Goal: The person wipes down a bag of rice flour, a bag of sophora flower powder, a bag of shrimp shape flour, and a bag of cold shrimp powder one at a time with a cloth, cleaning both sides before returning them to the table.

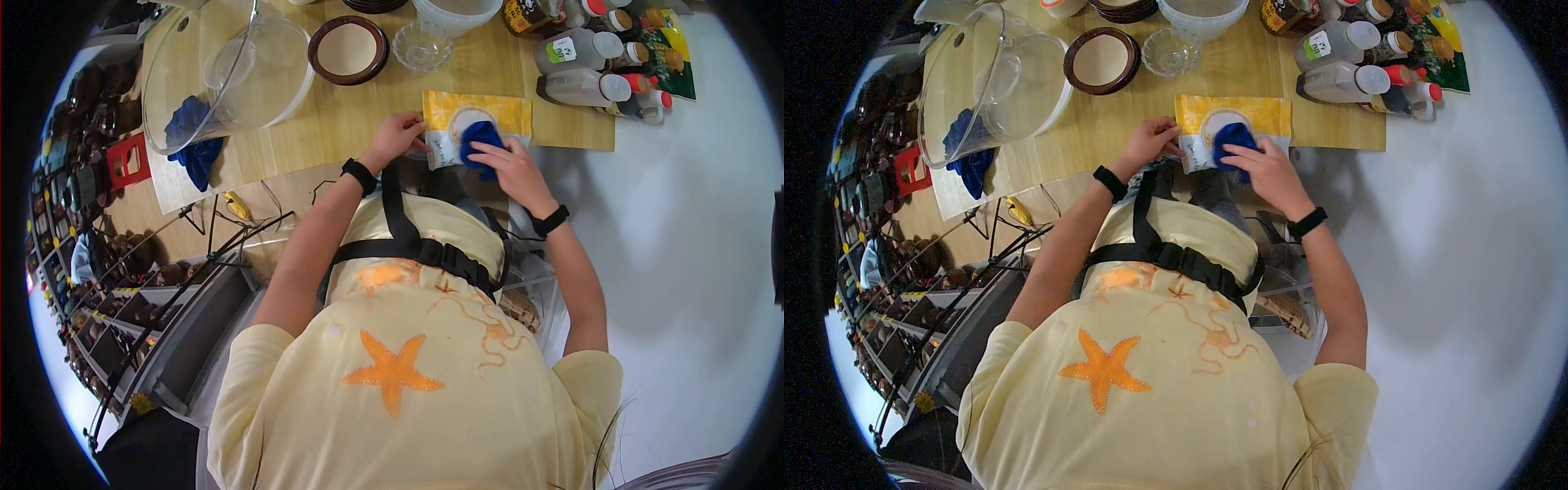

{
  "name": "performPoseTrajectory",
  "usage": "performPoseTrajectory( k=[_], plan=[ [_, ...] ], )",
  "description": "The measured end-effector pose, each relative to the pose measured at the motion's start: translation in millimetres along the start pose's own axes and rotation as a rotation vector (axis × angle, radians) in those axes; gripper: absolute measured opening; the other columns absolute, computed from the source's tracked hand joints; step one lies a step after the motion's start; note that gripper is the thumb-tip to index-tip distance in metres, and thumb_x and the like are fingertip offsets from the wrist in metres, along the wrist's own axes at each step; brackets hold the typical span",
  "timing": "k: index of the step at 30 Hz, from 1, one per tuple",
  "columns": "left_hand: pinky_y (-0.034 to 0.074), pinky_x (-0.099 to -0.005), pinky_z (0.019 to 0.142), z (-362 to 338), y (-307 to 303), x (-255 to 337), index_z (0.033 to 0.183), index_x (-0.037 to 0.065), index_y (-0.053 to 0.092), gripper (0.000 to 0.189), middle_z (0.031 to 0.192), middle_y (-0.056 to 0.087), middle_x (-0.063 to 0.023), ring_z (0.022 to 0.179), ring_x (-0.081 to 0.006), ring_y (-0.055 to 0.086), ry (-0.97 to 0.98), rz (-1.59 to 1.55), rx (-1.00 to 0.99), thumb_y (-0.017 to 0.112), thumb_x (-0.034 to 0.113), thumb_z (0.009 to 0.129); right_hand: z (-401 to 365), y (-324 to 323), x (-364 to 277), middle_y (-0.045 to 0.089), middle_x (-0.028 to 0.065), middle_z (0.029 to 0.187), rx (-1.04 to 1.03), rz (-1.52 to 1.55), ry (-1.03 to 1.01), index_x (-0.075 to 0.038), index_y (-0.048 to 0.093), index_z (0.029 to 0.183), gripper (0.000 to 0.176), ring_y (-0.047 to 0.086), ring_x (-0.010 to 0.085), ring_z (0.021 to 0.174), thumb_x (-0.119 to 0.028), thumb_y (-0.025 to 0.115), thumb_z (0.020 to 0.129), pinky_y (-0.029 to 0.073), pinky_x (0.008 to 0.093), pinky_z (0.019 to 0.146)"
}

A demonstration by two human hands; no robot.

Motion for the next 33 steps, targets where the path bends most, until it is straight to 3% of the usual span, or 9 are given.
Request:
performPoseTrajectory(
  k=[6,13,16,17,24,29,33],
  plan=[
    [0.039,-0.0205,0.038,0.2,2.4,-0.4,0.096,0.001,0.055,0.020,0.078,0.062,-0.0043,0.065,-0.0146,0.067,-0.019,-0.015,-0.032,0.051,0.020,0.091,-36.2,-17.5,49.5,0.061,-0.0059,0.111,0.128,-0.043,0.235,-0.017,0.067,0.096,0.034,0.048,0.0237,0.079,0.004,0.052,0.073,0.045,0.0308,0.076],
    [0.044,-0.0223,0.043,-8.0,9.2,18.8,0.092,-0.001,0.060,0.023,0.068,0.061,-0.0052,0.051,-0.0129,0.061,-0.029,0.226,-0.097,0.058,0.021,0.087,-19.8,-19.7,35.3,0.061,0.0031,0.110,0.349,0.143,0.306,-0.012,0.064,0.102,0.031,0.047,0.0269,0.079,0.003,0.053,0.077,0.043,0.0329,0.076],
    [0.046,-0.0238,0.045,-3.0,13.2,14.5,0.089,-0.002,0.063,0.024,0.068,0.061,-0.0044,0.048,-0.0115,0.057,-0.009,0.203,-0.157,0.061,0.021,0.085,-5.4,-23.9,25.4,0.061,0.0039,0.110,0.414,0.087,0.241,-0.011,0.064,0.103,0.033,0.048,0.0275,0.080,0.003,0.054,0.076,0.043,0.0335,0.077],
    [0.046,-0.0240,0.045,-0.9,12.0,12.0,0.089,-0.002,0.063,0.023,0.069,0.061,-0.0042,0.049,-0.0110,0.057,-0.005,0.149,-0.136,0.061,0.020,0.085,-3.4,-23.5,25.5,0.061,0.0038,0.109,0.397,0.126,0.281,-0.012,0.063,0.104,0.034,0.048,0.0279,0.082,0.003,0.055,0.075,0.042,0.0336,0.079],
    [0.047,-0.0242,0.049,20.5,10.2,10.5,0.086,-0.002,0.063,0.020,0.069,0.060,-0.0034,0.050,-0.0103,0.056,0.021,-0.073,-0.026,0.059,0.017,0.086,34.5,-23.3,-23.8,0.055,-0.0002,0.115,0.311,-0.073,0.065,-0.019,0.055,0.116,0.043,0.043,0.0318,0.105,-0.009,0.060,0.075,0.038,0.0426,0.087],
    [0.047,-0.0257,0.050,29.3,1.6,9.2,0.086,-0.003,0.063,0.022,0.068,0.061,-0.0049,0.051,-0.0114,0.058,0.033,0.077,0.010,0.057,0.019,0.087,50.7,18.0,-27.3,0.049,0.0041,0.114,0.198,-0.124,0.158,-0.015,0.053,0.118,0.047,0.042,0.0310,0.103,-0.007,0.060,0.073,0.040,0.0433,0.085],
    [0.047,-0.0264,0.050,24.4,1.8,15.2,0.087,-0.004,0.063,0.025,0.068,0.062,-0.0060,0.051,-0.0129,0.060,0.013,0.164,-0.017,0.056,0.019,0.087,39.6,29.7,-35.0,0.049,0.0057,0.108,0.128,-0.214,0.095,-0.012,0.054,0.117,0.047,0.044,0.0297,0.097,-0.005,0.060,0.071,0.044,0.0406,0.081]
  ],
)
Point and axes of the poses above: each hand's wrist, its own z-axis towards the middle knuckle, its own y-axis out of the palm, x = y × z, the point moved 9 cm from there along z, towards the middle knuckle
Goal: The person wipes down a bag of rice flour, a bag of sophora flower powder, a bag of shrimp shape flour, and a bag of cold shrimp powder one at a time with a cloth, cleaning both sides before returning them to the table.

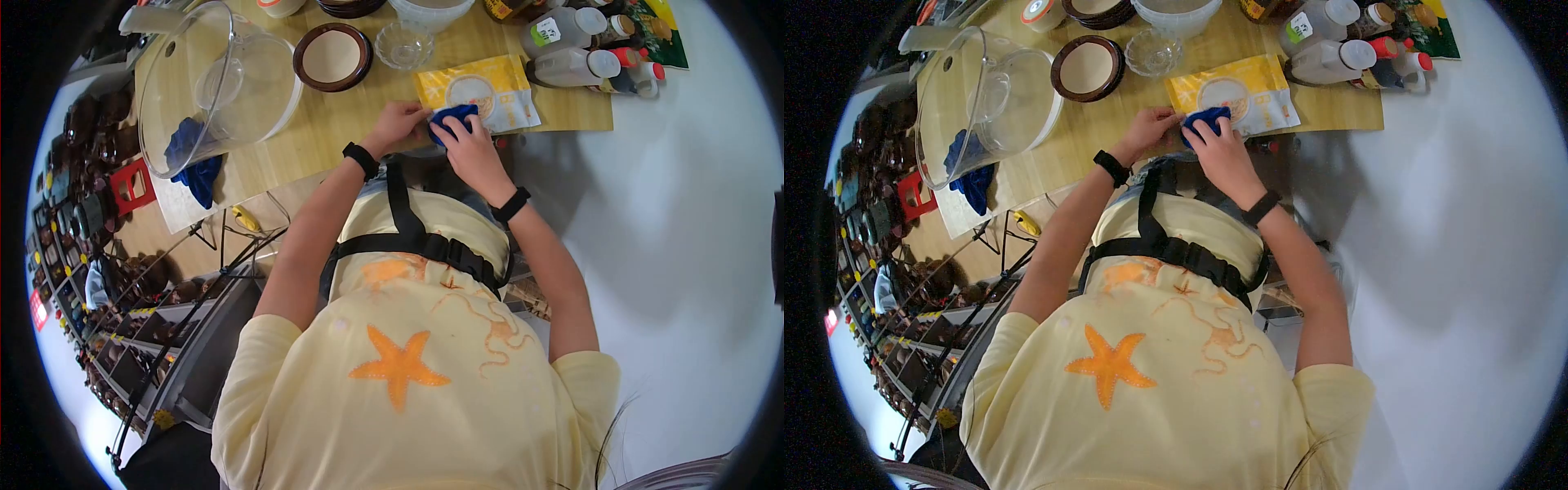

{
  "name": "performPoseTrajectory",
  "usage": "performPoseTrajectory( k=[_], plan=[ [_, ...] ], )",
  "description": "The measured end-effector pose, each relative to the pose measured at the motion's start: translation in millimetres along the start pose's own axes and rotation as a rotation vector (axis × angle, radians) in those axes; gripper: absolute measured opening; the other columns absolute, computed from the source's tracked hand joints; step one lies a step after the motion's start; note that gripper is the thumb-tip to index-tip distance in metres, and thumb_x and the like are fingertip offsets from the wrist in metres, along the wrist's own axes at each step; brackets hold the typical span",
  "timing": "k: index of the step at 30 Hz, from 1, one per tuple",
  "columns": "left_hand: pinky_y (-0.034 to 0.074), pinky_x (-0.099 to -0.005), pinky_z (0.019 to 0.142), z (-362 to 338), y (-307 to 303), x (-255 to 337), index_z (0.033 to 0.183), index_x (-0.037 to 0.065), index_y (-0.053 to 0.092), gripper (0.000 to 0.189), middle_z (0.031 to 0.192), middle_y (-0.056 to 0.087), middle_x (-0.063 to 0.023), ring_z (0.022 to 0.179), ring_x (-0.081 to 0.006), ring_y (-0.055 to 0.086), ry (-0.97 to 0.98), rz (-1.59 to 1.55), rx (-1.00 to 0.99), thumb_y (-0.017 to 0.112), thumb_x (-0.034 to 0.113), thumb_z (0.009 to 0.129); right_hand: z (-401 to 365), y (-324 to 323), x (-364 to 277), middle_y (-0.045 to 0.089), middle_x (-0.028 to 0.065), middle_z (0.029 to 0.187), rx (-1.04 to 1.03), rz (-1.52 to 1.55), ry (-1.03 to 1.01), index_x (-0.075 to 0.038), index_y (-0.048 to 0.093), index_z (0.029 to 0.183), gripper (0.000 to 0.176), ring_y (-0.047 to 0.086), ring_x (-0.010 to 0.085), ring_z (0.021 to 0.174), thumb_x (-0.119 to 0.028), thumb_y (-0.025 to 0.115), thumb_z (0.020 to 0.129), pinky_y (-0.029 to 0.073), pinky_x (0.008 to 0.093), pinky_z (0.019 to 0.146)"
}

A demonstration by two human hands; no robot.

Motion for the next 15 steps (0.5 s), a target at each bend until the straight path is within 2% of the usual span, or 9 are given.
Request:
performPoseTrajectory(
  k=[4,8,10,13,15],
  plan=[
    [0.047,-0.0264,0.048,3.7,5.2,0.3,0.087,-0.004,0.063,0.026,0.069,0.063,-0.0057,0.052,-0.0144,0.062,0.034,0.002,-0.037,0.057,0.021,0.087,-24.5,-0.4,6.0,0.050,0.0052,0.104,-0.029,0.051,-0.083,-0.011,0.057,0.113,0.043,0.046,0.0284,0.091,-0.004,0.058,0.071,0.045,0.0379,0.080],
    [0.042,-0.0215,0.044,-1.3,6.3,3.8,0.087,0.001,0.063,0.026,0.074,0.063,-0.0024,0.053,-0.0096,0.058,-0.002,0.015,-0.073,0.058,0.027,0.088,-25.2,-17.5,10.9,0.051,0.0063,0.102,-0.037,0.162,-0.052,-0.010,0.058,0.111,0.041,0.046,0.0289,0.092,-0.005,0.060,0.070,0.044,0.0366,0.082],
    [0.042,-0.0214,0.043,-7.5,5.4,8.5,0.087,0.001,0.063,0.027,0.075,0.063,-0.0027,0.053,-0.0102,0.060,-0.066,0.003,-0.086,0.058,0.028,0.088,-10.5,-40.4,15.3,0.051,0.0071,0.101,0.068,0.231,-0.003,-0.010,0.058,0.110,0.041,0.046,0.0294,0.092,-0.005,0.061,0.070,0.043,0.0366,0.083],
    [0.042,-0.0205,0.043,-7.4,4.7,10.4,0.097,0.003,0.059,0.027,0.078,0.063,-0.0024,0.054,-0.0111,0.061,-0.075,0.008,-0.093,0.055,0.028,0.089,25.0,-58.0,22.9,0.052,0.0097,0.101,0.170,0.233,0.042,-0.009,0.059,0.108,0.038,0.046,0.0308,0.093,-0.007,0.062,0.071,0.042,0.0385,0.084],
    [0.043,-0.0226,0.042,-10.4,4.7,17.1,0.103,0.002,0.056,0.026,0.083,0.063,-0.0056,0.054,-0.0148,0.062,-0.018,-0.174,-0.037,0.055,0.024,0.089,52.7,-52.5,27.5,0.052,0.0103,0.101,0.203,0.173,0.034,-0.008,0.059,0.107,0.036,0.046,0.0313,0.094,-0.008,0.062,0.071,0.043,0.0386,0.084]
  ],
)
Point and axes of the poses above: each hand's wrist, its own z-axis towards the middle knuckle, its own y-axis out of the palm, x = y × z, the point moved 9 cm from there along z, towards the middle knuckle
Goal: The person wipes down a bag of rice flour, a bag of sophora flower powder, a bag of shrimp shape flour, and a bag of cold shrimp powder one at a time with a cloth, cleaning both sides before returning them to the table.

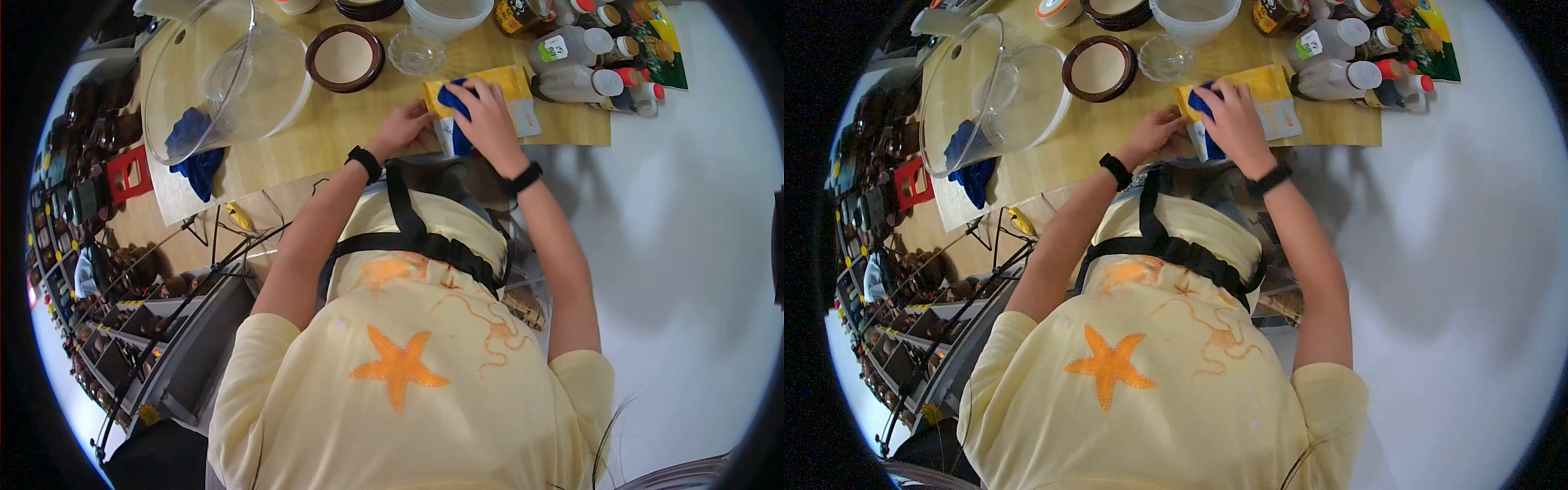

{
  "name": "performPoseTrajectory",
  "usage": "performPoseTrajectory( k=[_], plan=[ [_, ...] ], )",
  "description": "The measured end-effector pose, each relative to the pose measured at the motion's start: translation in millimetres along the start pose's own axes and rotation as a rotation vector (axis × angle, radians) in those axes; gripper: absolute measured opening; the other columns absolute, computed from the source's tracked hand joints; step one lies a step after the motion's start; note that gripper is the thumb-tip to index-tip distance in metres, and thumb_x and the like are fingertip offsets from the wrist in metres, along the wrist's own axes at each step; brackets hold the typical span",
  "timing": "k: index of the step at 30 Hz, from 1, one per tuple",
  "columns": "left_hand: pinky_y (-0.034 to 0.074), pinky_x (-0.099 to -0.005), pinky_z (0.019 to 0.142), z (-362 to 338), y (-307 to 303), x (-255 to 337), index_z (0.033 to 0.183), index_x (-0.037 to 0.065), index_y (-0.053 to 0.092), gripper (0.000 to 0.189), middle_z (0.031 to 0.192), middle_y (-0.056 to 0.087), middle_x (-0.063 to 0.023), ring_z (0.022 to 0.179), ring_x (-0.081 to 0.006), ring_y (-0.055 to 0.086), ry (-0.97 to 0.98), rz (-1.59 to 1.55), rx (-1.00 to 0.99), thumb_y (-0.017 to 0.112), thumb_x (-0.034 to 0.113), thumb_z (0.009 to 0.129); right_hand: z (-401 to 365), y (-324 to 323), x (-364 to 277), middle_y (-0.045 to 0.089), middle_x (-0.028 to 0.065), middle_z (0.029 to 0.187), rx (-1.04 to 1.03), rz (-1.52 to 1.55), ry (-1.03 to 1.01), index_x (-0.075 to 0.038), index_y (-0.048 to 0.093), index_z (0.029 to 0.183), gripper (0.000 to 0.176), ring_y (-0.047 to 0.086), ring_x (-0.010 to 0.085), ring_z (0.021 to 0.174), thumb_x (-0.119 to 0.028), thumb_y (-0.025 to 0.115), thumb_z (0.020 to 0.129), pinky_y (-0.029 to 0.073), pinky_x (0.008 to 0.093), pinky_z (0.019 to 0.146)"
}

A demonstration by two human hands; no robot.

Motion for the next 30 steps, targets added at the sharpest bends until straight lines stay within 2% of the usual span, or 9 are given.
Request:
performPoseTrajectory(
  k=[1,5,10,13,16,19,22,25,30],
  plan=[
    [0.044,-0.0237,0.042,-2.3,-1.1,2.0,0.106,0.001,0.054,0.027,0.085,0.063,-0.0072,0.054,-0.0166,0.062,0.030,-0.087,0.022,0.054,0.022,0.089,10.0,11.3,0.1,0.052,0.0104,0.100,-0.021,-0.035,-0.015,-0.008,0.060,0.106,0.035,0.047,0.0314,0.093,-0.008,0.061,0.072,0.043,0.0385,0.083],
    [0.050,-0.0274,0.047,2.4,-4.2,-6.3,0.112,0.002,0.049,0.027,0.087,0.061,-0.0079,0.061,-0.0164,0.062,-0.029,-0.032,-0.021,0.050,0.018,0.091,28.3,49.9,-5.4,0.052,0.0104,0.098,-0.079,-0.182,-0.079,-0.008,0.062,0.103,0.030,0.048,0.0311,0.091,-0.008,0.059,0.073,0.046,0.0375,0.077],
    [0.052,-0.0277,0.049,-3.0,0.7,3.0,0.112,0.002,0.048,0.023,0.083,0.059,-0.0065,0.060,-0.0163,0.061,0.029,-0.205,0.003,0.046,0.013,0.092,13.0,51.1,-15.0,0.050,0.0115,0.097,-0.105,-0.216,-0.109,-0.008,0.063,0.102,0.028,0.049,0.0300,0.090,-0.008,0.057,0.075,0.048,0.0373,0.071],
    [0.048,-0.0258,0.045,-3.9,0.2,1.9,0.110,0.003,0.049,0.020,0.083,0.060,-0.0074,0.057,-0.0163,0.061,-0.002,-0.193,0.012,0.043,0.013,0.093,-1.8,48.0,-17.1,0.049,0.0112,0.095,-0.145,-0.206,-0.099,-0.008,0.061,0.106,0.032,0.049,0.0293,0.090,-0.008,0.058,0.074,0.048,0.0365,0.071],
    [0.039,-0.0201,0.038,10.9,-1.3,-21.4,0.115,0.010,0.047,0.023,0.085,0.062,-0.0048,0.056,-0.0133,0.062,-0.045,-0.153,-0.078,0.040,0.015,0.093,-15.3,47.2,-18.6,0.048,0.0103,0.094,-0.186,-0.257,-0.091,-0.009,0.060,0.108,0.035,0.048,0.0282,0.089,-0.008,0.058,0.073,0.049,0.0362,0.070],
    [0.039,-0.0196,0.039,13.2,-2.4,-24.6,0.109,0.010,0.049,0.020,0.085,0.062,-0.0050,0.055,-0.0133,0.062,-0.050,-0.211,-0.089,0.040,0.017,0.093,-24.6,46.4,-20.1,0.047,0.0100,0.092,-0.172,-0.257,-0.088,-0.009,0.060,0.107,0.035,0.048,0.0277,0.088,-0.008,0.058,0.073,0.049,0.0353,0.069],
    [0.038,-0.0195,0.039,3.2,-4.0,-20.2,0.107,0.010,0.050,0.019,0.083,0.061,-0.0046,0.055,-0.0137,0.062,-0.204,-0.346,-0.045,0.041,0.022,0.094,-29.0,52.4,-16.3,0.047,0.0100,0.097,-0.218,-0.255,-0.030,-0.011,0.057,0.113,0.041,0.046,0.0282,0.089,-0.009,0.061,0.072,0.047,0.0352,0.075],
    [0.037,-0.0196,0.038,5.9,-6.2,-16.2,0.102,0.010,0.050,0.019,0.080,0.060,-0.0043,0.055,-0.0139,0.062,-0.118,-0.202,-0.018,0.042,0.026,0.094,-31.9,54.4,-16.4,0.047,0.0103,0.097,-0.214,-0.253,-0.020,-0.010,0.057,0.113,0.042,0.046,0.0284,0.089,-0.009,0.061,0.071,0.047,0.0346,0.075],
    [0.034,-0.0217,0.035,12.3,-7.6,-18.3,0.095,0.007,0.048,0.021,0.081,0.062,-0.0098,0.052,-0.0170,0.063,-0.054,-0.146,0.054,0.041,0.026,0.094,-45.3,51.8,-16.6,0.046,0.0105,0.097,-0.228,-0.245,-0.017,-0.008,0.057,0.113,0.043,0.047,0.0286,0.092,-0.009,0.061,0.071,0.047,0.0332,0.076]
  ],
)
Point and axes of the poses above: each hand's wrist, its own z-axis towards the middle knuckle, its own y-axis out of the palm, x = y × z, the point moved 9 cm from there along z, towards the middle knuckle
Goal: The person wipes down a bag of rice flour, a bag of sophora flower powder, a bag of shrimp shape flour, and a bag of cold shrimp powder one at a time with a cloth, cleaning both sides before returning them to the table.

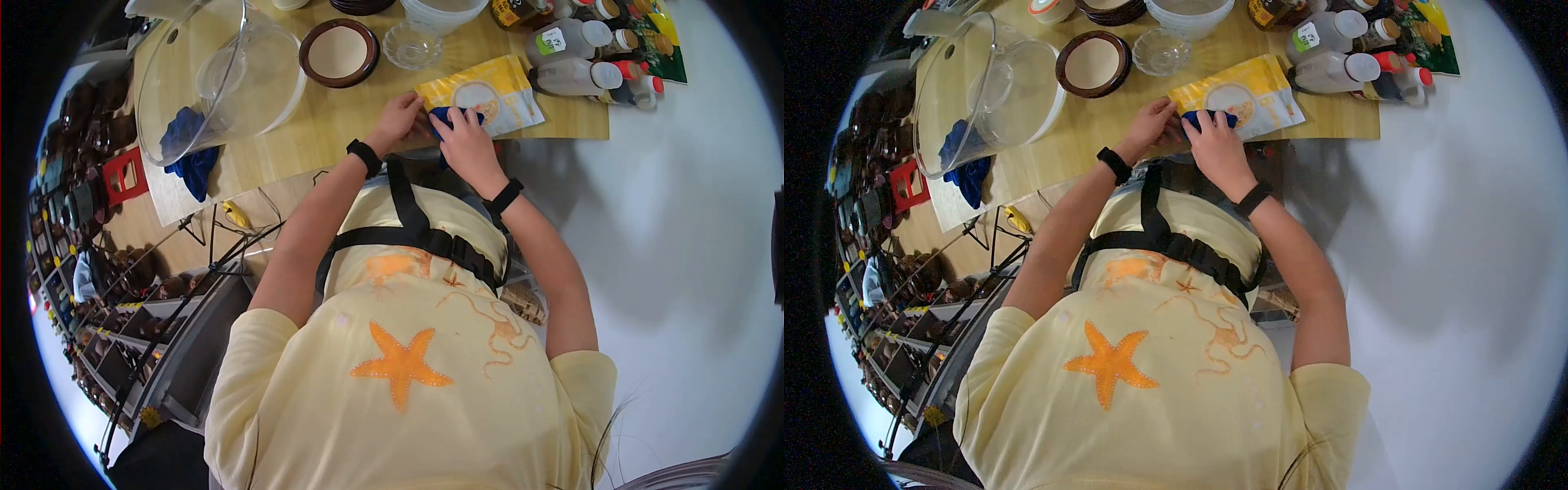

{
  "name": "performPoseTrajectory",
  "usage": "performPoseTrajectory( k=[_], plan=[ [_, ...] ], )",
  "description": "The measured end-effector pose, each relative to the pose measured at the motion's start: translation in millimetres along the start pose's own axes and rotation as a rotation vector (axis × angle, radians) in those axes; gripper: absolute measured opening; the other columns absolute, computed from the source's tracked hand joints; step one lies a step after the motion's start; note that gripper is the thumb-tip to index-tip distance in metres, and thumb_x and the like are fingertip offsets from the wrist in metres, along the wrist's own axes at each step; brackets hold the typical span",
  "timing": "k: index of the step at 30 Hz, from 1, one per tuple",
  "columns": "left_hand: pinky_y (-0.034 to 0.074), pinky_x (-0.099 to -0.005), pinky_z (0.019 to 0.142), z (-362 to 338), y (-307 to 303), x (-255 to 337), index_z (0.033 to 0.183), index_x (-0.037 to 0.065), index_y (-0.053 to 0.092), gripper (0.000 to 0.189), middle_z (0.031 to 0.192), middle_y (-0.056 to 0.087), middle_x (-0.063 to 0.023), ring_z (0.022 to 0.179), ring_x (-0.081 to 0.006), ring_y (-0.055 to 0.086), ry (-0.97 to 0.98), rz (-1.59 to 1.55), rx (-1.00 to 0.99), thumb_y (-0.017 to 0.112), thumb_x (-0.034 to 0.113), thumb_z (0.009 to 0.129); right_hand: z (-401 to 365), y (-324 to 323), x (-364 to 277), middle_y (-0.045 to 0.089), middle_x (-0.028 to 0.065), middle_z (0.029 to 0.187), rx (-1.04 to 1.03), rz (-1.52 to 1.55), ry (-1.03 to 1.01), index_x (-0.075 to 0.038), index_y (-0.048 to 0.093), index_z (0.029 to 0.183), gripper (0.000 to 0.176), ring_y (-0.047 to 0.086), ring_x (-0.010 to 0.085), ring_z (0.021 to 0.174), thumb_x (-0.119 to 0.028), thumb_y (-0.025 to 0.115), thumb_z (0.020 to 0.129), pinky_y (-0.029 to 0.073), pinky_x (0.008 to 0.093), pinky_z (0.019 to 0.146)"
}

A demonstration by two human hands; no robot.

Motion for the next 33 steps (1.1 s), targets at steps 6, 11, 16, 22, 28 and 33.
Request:
performPoseTrajectory(
  k=[6,11,16,22,28,33],
  plan=[
    [0.033,-0.0218,0.034,0.8,0.0,-0.8,0.094,0.007,0.047,0.020,0.078,0.066,-0.0128,0.049,-0.0166,0.062,0.004,0.012,-0.003,0.041,0.025,0.095,-30.1,-1.3,-0.6,0.047,0.0101,0.096,-0.060,0.018,-0.056,-0.008,0.060,0.108,0.036,0.048,0.0273,0.093,-0.007,0.058,0.072,0.051,0.0327,0.069],
    [0.033,-0.0215,0.033,-0.6,1.0,-3.2,0.095,0.006,0.047,0.020,0.080,0.066,-0.0134,0.048,-0.0165,0.061,-0.015,0.018,0.006,0.039,0.024,0.095,-53.5,-6.1,5.6,0.047,0.0103,0.096,-0.131,0.055,-0.055,-0.009,0.062,0.106,0.035,0.048,0.0271,0.093,-0.006,0.058,0.072,0.052,0.0322,0.068],
    [0.035,-0.0217,0.034,1.4,2.7,-3.3,0.097,0.004,0.048,0.022,0.081,0.066,-0.0137,0.048,-0.0167,0.061,0.018,0.026,-0.025,0.038,0.024,0.095,-65.0,-14.5,17.1,0.047,0.0097,0.096,-0.171,0.138,-0.029,-0.009,0.062,0.105,0.035,0.047,0.0265,0.092,-0.006,0.059,0.070,0.051,0.0343,0.073],
    [0.037,-0.0196,0.039,-8.5,3.4,2.5,0.105,0.005,0.051,0.029,0.087,0.066,-0.0086,0.051,-0.0130,0.059,-0.018,0.053,0.006,0.043,0.031,0.095,-75.4,-49.0,54.7,0.049,0.0090,0.096,0.008,0.483,0.149,-0.007,0.061,0.108,0.035,0.049,0.0271,0.093,-0.003,0.060,0.073,0.045,0.0332,0.082],
    [0.042,-0.0209,0.045,-21.2,29.0,-15.1,0.095,0.000,0.060,0.033,0.078,0.065,-0.0048,0.055,-0.0104,0.061,-0.114,0.247,-0.120,0.059,0.031,0.086,-78.6,-25.2,97.1,0.057,0.0067,0.109,0.166,1.204,0.461,-0.003,0.054,0.117,0.032,0.054,0.0165,0.099,-0.006,0.056,0.085,0.041,0.0272,0.089],
    [0.041,-0.0214,0.045,-7.3,25.7,-19.8,0.094,0.000,0.061,0.028,0.076,0.064,-0.0052,0.052,-0.0084,0.057,-0.033,0.346,-0.057,0.063,0.026,0.084,-80.0,1.9,90.9,0.056,0.0065,0.110,0.173,1.763,0.645,0.000,0.047,0.123,0.036,0.054,0.0142,0.099,-0.006,0.053,0.088,0.043,0.0264,0.088]
  ],
)
Point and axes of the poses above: each hand's wrist, its own z-axis towards the middle knuckle, its own y-axis out of the palm, x = y × z, the point moved 9 cm from there along z, towards the middle knuckle
